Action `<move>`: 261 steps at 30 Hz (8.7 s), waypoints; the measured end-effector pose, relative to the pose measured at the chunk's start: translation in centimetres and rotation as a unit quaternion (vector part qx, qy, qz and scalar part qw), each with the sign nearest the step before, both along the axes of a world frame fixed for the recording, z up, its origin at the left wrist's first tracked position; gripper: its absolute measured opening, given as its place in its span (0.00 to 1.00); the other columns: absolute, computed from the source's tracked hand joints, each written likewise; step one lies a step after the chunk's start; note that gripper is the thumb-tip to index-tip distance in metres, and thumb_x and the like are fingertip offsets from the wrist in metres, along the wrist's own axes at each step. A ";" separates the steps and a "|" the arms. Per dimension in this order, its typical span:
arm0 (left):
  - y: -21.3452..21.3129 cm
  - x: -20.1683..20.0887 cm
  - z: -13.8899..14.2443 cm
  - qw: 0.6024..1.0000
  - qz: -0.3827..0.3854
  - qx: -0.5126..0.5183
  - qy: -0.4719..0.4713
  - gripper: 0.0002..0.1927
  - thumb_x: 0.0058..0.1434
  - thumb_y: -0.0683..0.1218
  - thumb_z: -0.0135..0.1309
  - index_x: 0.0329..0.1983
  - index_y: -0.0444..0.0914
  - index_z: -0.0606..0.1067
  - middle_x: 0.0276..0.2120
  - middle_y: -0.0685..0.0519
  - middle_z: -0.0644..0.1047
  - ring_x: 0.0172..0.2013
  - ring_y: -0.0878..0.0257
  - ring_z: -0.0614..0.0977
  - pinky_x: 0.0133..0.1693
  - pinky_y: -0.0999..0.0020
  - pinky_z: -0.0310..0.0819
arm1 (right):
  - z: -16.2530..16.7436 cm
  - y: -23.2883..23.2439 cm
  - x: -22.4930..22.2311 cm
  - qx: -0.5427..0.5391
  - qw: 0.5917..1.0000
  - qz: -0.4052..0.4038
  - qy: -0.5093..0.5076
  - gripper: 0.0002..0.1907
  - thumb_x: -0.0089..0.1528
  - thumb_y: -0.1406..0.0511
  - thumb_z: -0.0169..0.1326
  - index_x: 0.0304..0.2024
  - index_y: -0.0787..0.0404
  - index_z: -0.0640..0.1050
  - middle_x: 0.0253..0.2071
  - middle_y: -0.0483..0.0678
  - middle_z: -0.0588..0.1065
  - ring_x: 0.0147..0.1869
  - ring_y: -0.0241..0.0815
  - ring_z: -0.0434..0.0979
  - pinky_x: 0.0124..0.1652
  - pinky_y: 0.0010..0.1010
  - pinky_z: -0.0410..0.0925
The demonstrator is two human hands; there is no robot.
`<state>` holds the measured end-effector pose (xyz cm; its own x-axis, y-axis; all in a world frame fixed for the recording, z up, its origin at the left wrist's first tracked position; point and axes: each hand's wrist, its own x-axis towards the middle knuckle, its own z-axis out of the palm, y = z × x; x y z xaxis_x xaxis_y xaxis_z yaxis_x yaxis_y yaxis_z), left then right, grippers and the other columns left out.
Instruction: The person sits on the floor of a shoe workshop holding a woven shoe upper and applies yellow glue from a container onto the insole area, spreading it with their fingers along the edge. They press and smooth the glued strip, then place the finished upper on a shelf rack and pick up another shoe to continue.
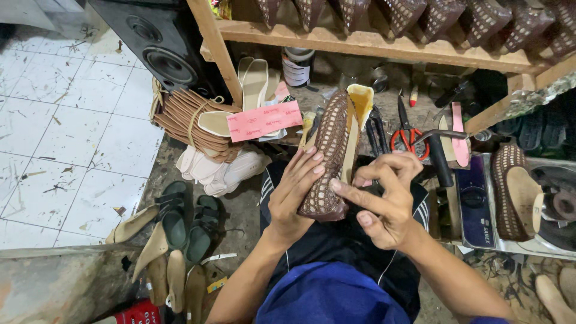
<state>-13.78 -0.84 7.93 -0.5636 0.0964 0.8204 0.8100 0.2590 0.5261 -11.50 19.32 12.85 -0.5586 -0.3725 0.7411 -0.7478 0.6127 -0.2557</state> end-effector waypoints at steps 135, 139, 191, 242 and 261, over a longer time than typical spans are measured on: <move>3.9 -3.8 -9.4 0.725 -0.294 0.498 -0.374 0.43 0.56 0.61 0.69 0.64 0.29 0.68 0.53 0.48 0.79 0.49 0.62 0.83 0.53 0.65 0.80 | -1.8 -1.1 -3.4 -0.050 0.992 0.001 -0.114 0.27 0.67 0.56 0.46 0.65 0.60 0.74 0.76 0.64 0.56 0.81 0.67 0.50 0.75 0.58 0.45; 3.8 -3.9 -9.2 0.737 -0.270 0.499 -0.366 0.42 0.57 0.60 0.69 0.64 0.30 0.69 0.52 0.49 0.79 0.49 0.63 0.82 0.53 0.66 0.79 | -1.3 -2.6 -3.6 -0.046 0.989 0.026 -0.138 0.32 0.69 0.54 0.43 0.71 0.63 0.67 0.78 0.65 0.52 0.82 0.69 0.46 0.76 0.60 0.42; 0.3 -2.0 -8.5 0.648 -0.371 0.470 -0.471 0.34 0.66 0.59 0.60 0.64 0.30 0.69 0.48 0.49 0.81 0.42 0.65 0.85 0.44 0.69 0.82 | -2.0 0.1 -5.3 0.142 0.969 -0.036 0.197 0.20 0.67 0.47 0.53 0.52 0.42 0.88 0.43 0.41 0.78 0.54 0.46 0.67 0.63 0.49 0.46; 0.2 -1.2 -6.5 0.607 -0.366 0.493 -0.504 0.38 0.56 0.65 0.66 0.60 0.35 0.73 0.45 0.50 0.80 0.42 0.62 0.84 0.44 0.66 0.83 | -0.1 -2.6 -3.0 0.040 0.996 -0.064 0.037 0.17 0.64 0.59 0.50 0.45 0.54 0.88 0.50 0.46 0.75 0.63 0.52 0.63 0.65 0.52 0.50; -2.1 0.1 -11.4 0.445 -0.356 0.646 -0.508 0.36 0.73 0.65 0.45 0.69 0.32 0.67 0.55 0.39 0.76 0.52 0.49 0.81 0.51 0.52 0.83 | -20.3 4.9 -22.6 0.257 0.924 -0.209 -0.192 0.31 0.41 0.70 0.58 0.47 0.45 0.87 0.68 0.64 0.63 0.69 0.70 0.57 0.60 0.64 0.54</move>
